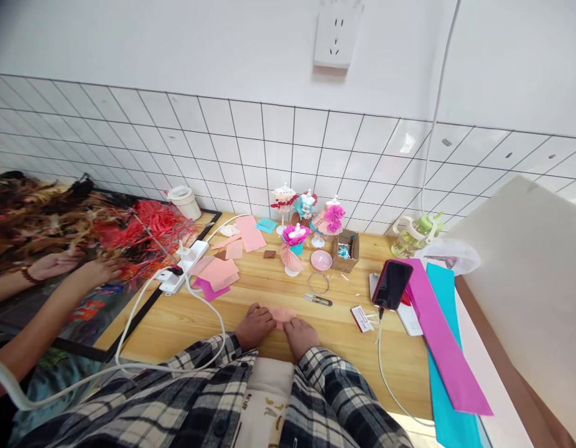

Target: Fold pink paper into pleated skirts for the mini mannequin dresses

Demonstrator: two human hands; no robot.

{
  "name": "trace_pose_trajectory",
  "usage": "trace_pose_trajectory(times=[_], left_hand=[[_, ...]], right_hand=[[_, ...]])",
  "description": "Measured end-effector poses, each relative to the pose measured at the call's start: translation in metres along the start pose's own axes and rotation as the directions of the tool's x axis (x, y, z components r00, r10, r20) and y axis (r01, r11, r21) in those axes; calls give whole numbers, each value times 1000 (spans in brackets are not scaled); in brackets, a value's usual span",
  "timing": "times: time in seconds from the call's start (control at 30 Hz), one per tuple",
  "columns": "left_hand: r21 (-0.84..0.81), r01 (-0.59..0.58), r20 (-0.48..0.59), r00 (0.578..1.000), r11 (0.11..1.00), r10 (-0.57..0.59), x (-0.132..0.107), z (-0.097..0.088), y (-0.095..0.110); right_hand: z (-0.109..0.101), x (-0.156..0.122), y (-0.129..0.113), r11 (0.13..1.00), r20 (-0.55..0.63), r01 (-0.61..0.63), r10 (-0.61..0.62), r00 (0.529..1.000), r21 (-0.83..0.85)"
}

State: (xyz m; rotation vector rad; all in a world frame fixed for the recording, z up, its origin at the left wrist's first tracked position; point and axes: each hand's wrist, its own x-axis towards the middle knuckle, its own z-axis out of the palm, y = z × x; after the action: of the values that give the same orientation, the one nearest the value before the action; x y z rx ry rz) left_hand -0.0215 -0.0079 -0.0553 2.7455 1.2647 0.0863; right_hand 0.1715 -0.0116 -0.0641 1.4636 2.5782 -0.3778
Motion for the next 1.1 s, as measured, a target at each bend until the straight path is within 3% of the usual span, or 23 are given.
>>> trace_pose_trajectory(times=[0.8, 1.1], left_hand=[[-24, 12, 25, 1000, 1000, -11, 1, -4, -1], [-9, -44, 16, 999, 999, 44, 3, -6, -2]], right_hand=[[3, -5, 2, 997, -4, -43, 43, 999, 63], [2, -5, 2, 998, -20, -52, 53, 998, 47]])
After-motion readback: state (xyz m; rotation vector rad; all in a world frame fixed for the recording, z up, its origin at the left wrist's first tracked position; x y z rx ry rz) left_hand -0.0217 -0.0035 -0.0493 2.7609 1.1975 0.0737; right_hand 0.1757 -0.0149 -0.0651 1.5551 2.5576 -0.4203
